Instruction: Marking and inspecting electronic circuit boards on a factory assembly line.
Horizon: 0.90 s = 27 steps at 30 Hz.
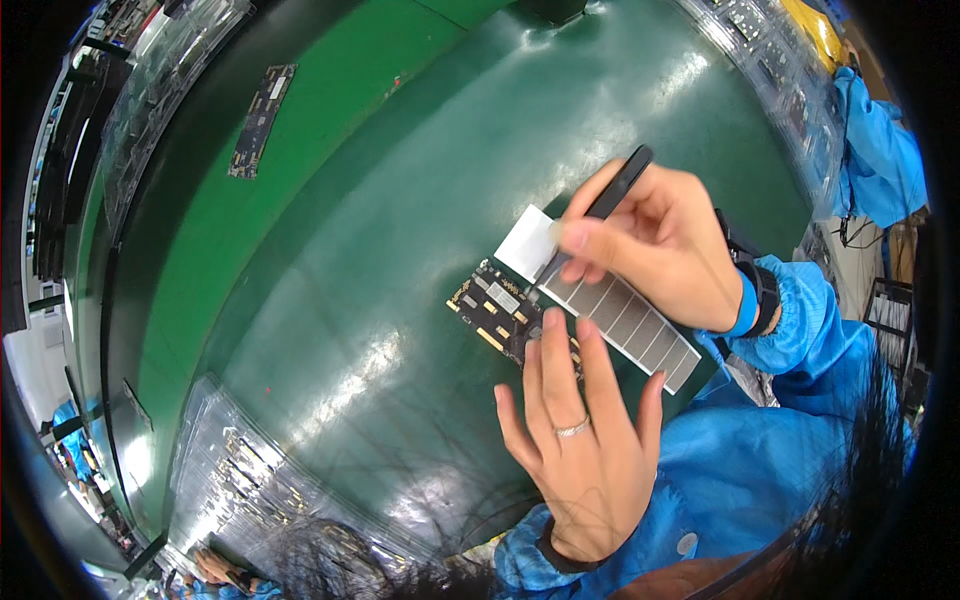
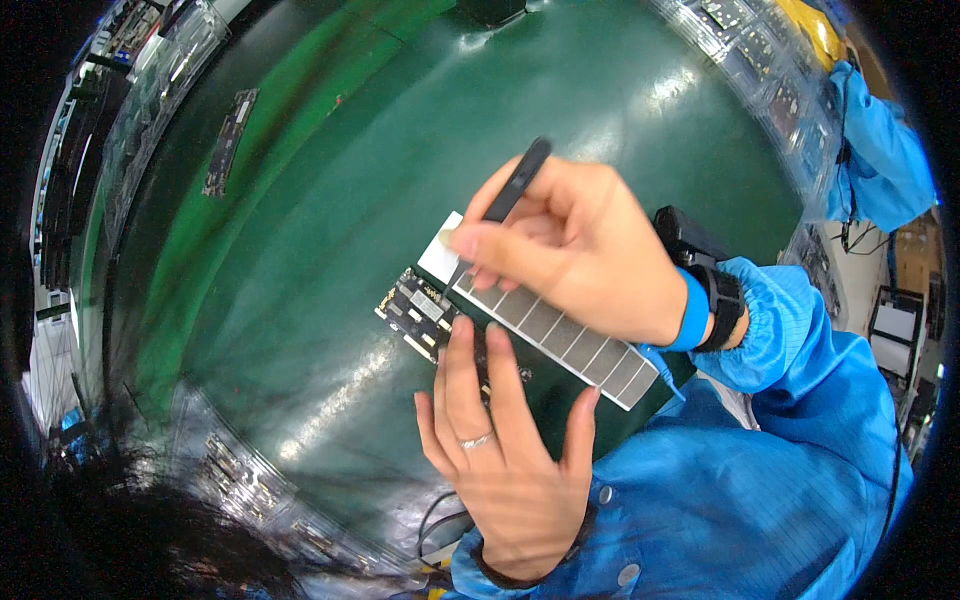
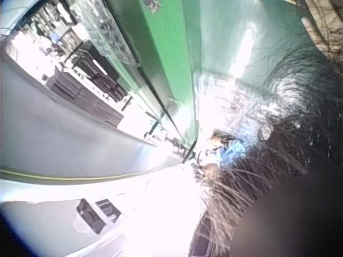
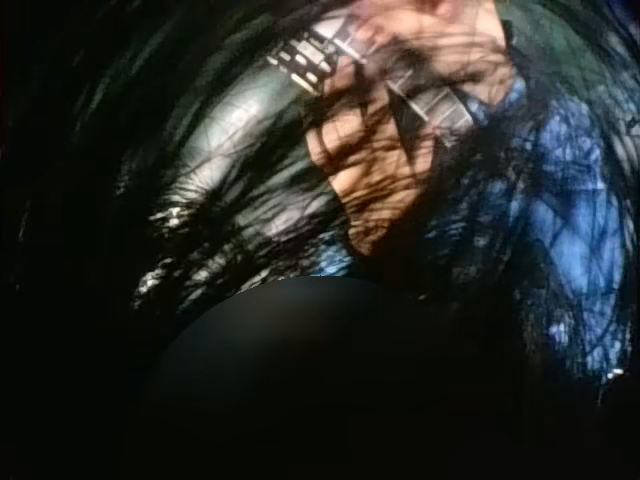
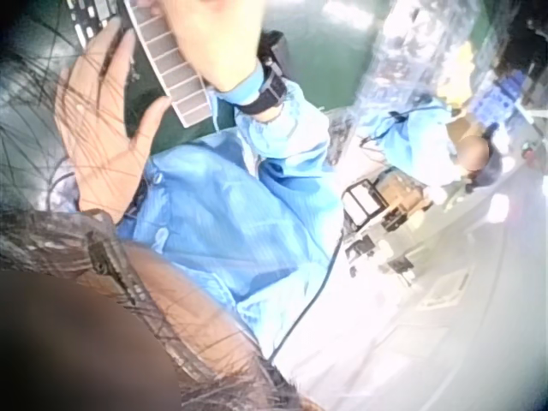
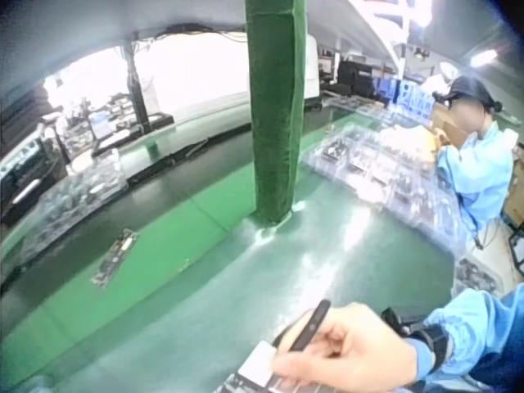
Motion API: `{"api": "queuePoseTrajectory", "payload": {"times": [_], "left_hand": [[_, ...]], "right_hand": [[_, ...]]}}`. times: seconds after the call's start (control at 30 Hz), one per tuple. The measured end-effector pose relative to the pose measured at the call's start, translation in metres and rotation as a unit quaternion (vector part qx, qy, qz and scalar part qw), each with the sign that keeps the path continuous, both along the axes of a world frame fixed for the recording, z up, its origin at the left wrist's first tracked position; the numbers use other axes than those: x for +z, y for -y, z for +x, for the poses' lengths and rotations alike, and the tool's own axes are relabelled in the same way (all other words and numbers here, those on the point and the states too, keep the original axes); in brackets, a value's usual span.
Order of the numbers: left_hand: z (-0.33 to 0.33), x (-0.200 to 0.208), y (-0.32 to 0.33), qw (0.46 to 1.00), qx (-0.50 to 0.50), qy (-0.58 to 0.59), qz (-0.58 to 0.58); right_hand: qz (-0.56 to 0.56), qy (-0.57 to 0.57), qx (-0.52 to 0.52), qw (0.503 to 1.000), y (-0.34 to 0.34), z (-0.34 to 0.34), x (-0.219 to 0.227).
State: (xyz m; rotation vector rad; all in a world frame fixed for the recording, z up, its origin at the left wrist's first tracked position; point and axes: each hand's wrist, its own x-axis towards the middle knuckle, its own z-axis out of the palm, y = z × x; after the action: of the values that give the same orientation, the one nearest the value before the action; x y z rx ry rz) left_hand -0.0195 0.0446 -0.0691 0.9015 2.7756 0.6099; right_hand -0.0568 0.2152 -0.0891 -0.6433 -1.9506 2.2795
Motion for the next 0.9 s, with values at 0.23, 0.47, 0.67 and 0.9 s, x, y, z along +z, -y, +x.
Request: {"api": "queuePoseTrajectory", "payload": {"times": [0.23, 0.47, 0.67, 0.9], "left_hand": [[0.003, -0.008, 0.016, 0.996, 0.038, 0.058, -0.053], [0.004, -0.011, 0.017, 0.997, 0.031, 0.061, -0.039], [0.005, -0.012, 0.018, 0.996, 0.034, 0.068, -0.05], [0.005, -0.01, 0.017, 0.996, 0.035, 0.064, -0.05]], "right_hand": [[-0.037, -0.05, 0.039, 0.997, 0.025, -0.003, -0.019], [0.015, -0.019, 0.046, 0.999, 0.027, -0.003, -0.013], [0.002, -0.014, 0.047, 0.999, 0.029, -0.004, -0.013], [0.019, -0.023, 0.052, 0.998, 0.028, -0.003, -0.015]]}}
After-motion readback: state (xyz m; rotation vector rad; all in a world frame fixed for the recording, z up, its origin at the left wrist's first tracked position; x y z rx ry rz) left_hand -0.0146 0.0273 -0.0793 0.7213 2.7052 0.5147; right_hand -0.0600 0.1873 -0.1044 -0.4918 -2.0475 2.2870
